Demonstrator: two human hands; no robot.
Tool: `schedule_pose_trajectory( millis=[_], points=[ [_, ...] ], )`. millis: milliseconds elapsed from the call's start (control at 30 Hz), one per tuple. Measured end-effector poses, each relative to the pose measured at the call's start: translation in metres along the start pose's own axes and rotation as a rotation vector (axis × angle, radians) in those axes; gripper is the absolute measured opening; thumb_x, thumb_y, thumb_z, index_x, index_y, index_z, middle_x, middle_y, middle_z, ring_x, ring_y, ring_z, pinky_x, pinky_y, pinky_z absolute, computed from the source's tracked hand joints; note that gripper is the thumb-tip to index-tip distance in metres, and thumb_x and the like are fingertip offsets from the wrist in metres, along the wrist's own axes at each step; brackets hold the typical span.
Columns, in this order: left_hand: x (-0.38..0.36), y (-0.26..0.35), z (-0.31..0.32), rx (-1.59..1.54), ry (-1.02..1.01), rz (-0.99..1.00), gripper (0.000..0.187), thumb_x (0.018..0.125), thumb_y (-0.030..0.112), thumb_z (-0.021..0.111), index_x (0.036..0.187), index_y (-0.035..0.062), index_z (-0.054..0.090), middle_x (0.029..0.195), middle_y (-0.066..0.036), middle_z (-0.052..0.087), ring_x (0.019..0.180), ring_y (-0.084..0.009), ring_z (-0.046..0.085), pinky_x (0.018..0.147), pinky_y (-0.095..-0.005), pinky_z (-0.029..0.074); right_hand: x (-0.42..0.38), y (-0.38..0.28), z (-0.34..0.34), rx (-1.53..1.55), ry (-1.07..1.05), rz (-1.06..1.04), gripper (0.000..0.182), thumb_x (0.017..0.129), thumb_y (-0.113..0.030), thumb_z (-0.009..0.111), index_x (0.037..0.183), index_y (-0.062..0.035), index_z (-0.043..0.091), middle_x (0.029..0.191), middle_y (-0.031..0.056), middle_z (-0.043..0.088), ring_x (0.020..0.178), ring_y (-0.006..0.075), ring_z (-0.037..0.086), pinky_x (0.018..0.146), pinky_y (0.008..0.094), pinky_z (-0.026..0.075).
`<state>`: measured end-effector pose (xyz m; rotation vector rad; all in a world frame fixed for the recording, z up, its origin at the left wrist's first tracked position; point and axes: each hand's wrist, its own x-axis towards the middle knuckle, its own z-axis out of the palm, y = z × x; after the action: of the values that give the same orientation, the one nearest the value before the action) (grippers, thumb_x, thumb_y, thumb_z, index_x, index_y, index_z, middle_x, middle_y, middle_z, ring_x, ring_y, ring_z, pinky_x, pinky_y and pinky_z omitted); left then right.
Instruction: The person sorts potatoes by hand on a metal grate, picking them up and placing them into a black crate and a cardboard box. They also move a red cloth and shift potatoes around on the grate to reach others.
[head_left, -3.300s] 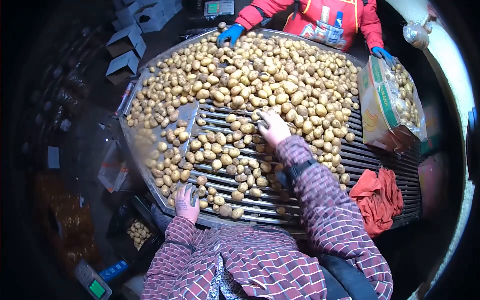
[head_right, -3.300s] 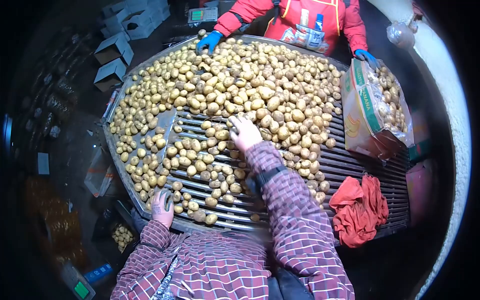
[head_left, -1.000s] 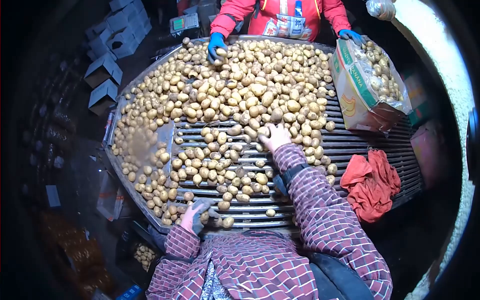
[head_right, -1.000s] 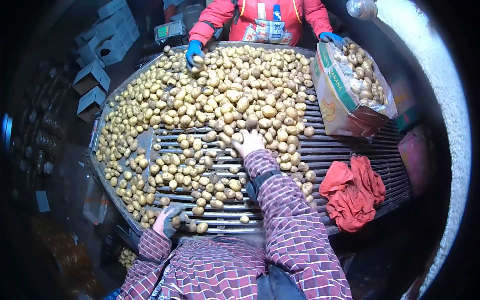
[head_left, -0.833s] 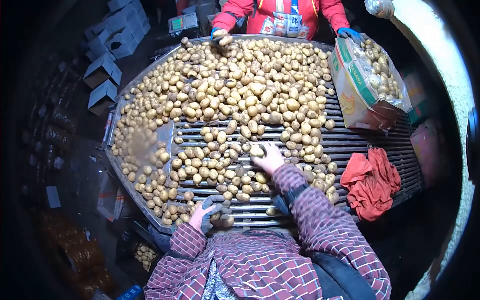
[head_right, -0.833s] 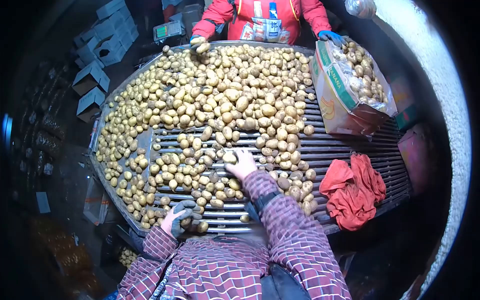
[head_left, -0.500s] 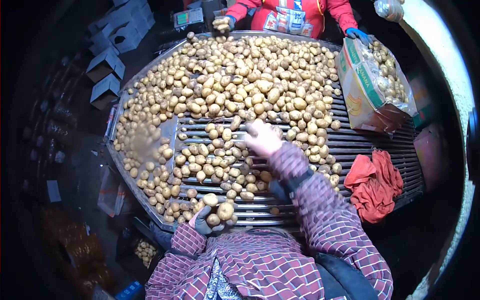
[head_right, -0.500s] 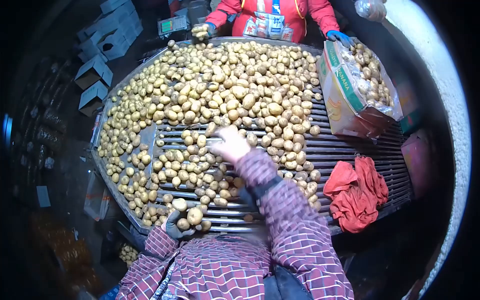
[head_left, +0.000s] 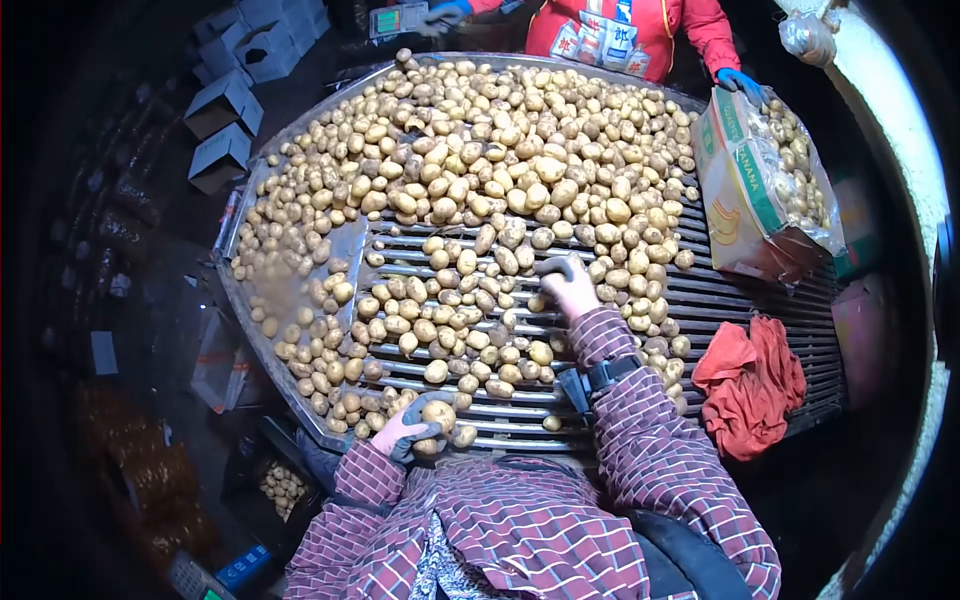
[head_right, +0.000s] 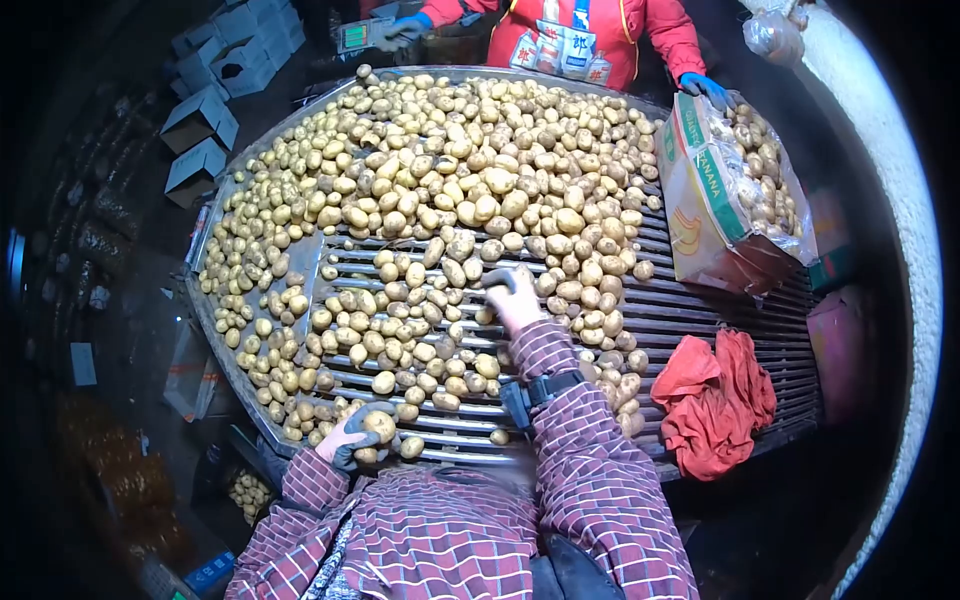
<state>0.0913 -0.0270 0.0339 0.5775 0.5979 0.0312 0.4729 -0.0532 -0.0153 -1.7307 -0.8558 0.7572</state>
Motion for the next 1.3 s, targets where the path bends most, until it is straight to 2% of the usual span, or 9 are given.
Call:
schedule_pose_trajectory(
  millis=[67, 267, 333, 467, 733, 933, 1033, 1133, 1300],
  points=[
    [0.001, -0.004, -0.007, 0.1, 0.076, 0.062, 0.057, 0.075, 0.008, 0.073, 0.126, 0.0041, 0.047, 0.115, -0.008, 0.056, 0.103, -0.0162, 0.057, 0.084, -0.0289, 0.051, 0.02, 0.003, -0.016, 0.321, 0.116, 0.231, 0.022, 0.077, -0.012, 0.067, 0.096, -0.0003, 0.066, 0.081, 0.0031, 0.066, 0.074, 0.0123, 0.059, 0.071, 0.0255, 0.049],
    [0.015, -0.001, -0.012, 0.648, 0.543, 0.383, 0.047, 0.07, 0.005, 0.076, 0.112, 0.0023, 0.054, 0.109, -0.008, 0.057, 0.098, -0.0168, 0.056, 0.087, -0.0302, 0.047, 0.066, -0.079, 0.02, -0.961, -0.247, -0.234, 0.052, 0.078, -0.035, 0.068, 0.126, -0.0196, 0.055, 0.123, 0.011, 0.054, 0.111, 0.0262, 0.055, 0.091, 0.039, 0.048],
    [0.03, -0.007, -0.02, 0.817, 0.557, 0.465, 0.051, 0.066, 0.012, 0.078, 0.11, 0.0024, 0.055, 0.11, -0.012, 0.054, 0.103, -0.026, 0.054, 0.093, -0.0353, 0.044, 0.074, -0.085, 0.046, -1.183, -0.385, 0.042, 0.066, 0.077, -0.038, 0.07, 0.136, -0.0236, 0.044, 0.132, 0.0123, 0.043, 0.119, 0.0289, 0.048, 0.095, 0.0429, 0.045],
    [0.05, -0.015, -0.008, 1.207, 0.51, 0.221, 0.055, 0.065, 0.031, 0.077, 0.112, 0.0121, 0.057, 0.12, -0.021, 0.047, 0.11, -0.0364, 0.051, 0.093, -0.0414, 0.045, 0.069, -0.068, 0.066, -1.239, -0.281, 0.054, 0.071, 0.073, -0.042, 0.072, 0.136, -0.025, 0.043, 0.125, 0.0187, 0.043, 0.111, 0.0365, 0.052, 0.094, 0.0474, 0.045],
    [0.055, 0.001, 0.006, 1.511, 0.38, 0.186, 0.061, 0.066, 0.038, 0.077, 0.119, 0.0157, 0.056, 0.127, -0.022, 0.043, 0.109, -0.0383, 0.053, 0.094, -0.0423, 0.045, 0.021, -0.052, 0.046, -1.22, -0.257, 0.047, 0.075, 0.06, -0.012, 0.075, 0.129, -0.0236, 0.047, 0.139, 0.0225, 0.03, 0.114, 0.0426, 0.052, 0.097, 0.0459, 0.045],
    [0.029, -0.009, -0.009, 1.155, 0.484, 0.496, 0.057, 0.065, 0.024, 0.082, 0.114, 0.0088, 0.059, 0.119, -0.013, 0.054, 0.111, -0.0274, 0.053, 0.097, -0.037, 0.043, 0.031, -0.088, 0.035, -1.189, -0.374, 0.163, 0.079, 0.058, -0.017, 0.08, 0.13, -0.0237, 0.047, 0.137, 0.0207, 0.034, 0.116, 0.0401, 0.051, 0.096, 0.0446, 0.047],
    [-0.009, -0.012, -0.029, 0.286, 0.429, 0.437, 0.048, 0.071, 0.004, 0.079, 0.114, 0.0044, 0.06, 0.107, -0.004, 0.063, 0.096, -0.0147, 0.061, 0.087, -0.0295, 0.05, 0.018, -0.087, 0.039, -1.215, -0.323, 0.182, 0.068, 0.065, -0.023, 0.073, 0.129, -0.0266, 0.048, 0.137, 0.0207, 0.035, 0.12, 0.0438, 0.047, 0.098, 0.0501, 0.043],
    [-0.064, -0.015, -0.057, 0.014, 0.469, 0.619, 0.039, 0.081, 0.012, 0.071, 0.117, 0.0043, 0.058, 0.104, -0.008, 0.064, 0.09, -0.0178, 0.065, 0.082, -0.0306, 0.053, 0.015, -0.072, 0.026, -1.196, -0.388, 0.03, 0.073, 0.064, -0.034, 0.074, 0.131, -0.0164, 0.049, 0.13, 0.025, 0.046, 0.116, 0.0442, 0.05, 0.095, 0.0496, 0.046],
    [-0.146, -0.051, -0.108, -0.36, 0.544, 0.942, 0.041, 0.085, 0.028, 0.067, 0.116, 0.0036, 0.057, 0.099, -0.008, 0.065, 0.083, -0.023, 0.067, 0.063, -0.0305, 0.055, -0.002, -0.065, 0.025, -0.124, -0.366, 0.385, 0.059, 0.071, -0.02, 0.072, 0.124, -0.0113, 0.05, 0.117, 0.0135, 0.054, 0.094, 0.026, 0.061, 0.078, 0.0353, 0.055]
  ],
)
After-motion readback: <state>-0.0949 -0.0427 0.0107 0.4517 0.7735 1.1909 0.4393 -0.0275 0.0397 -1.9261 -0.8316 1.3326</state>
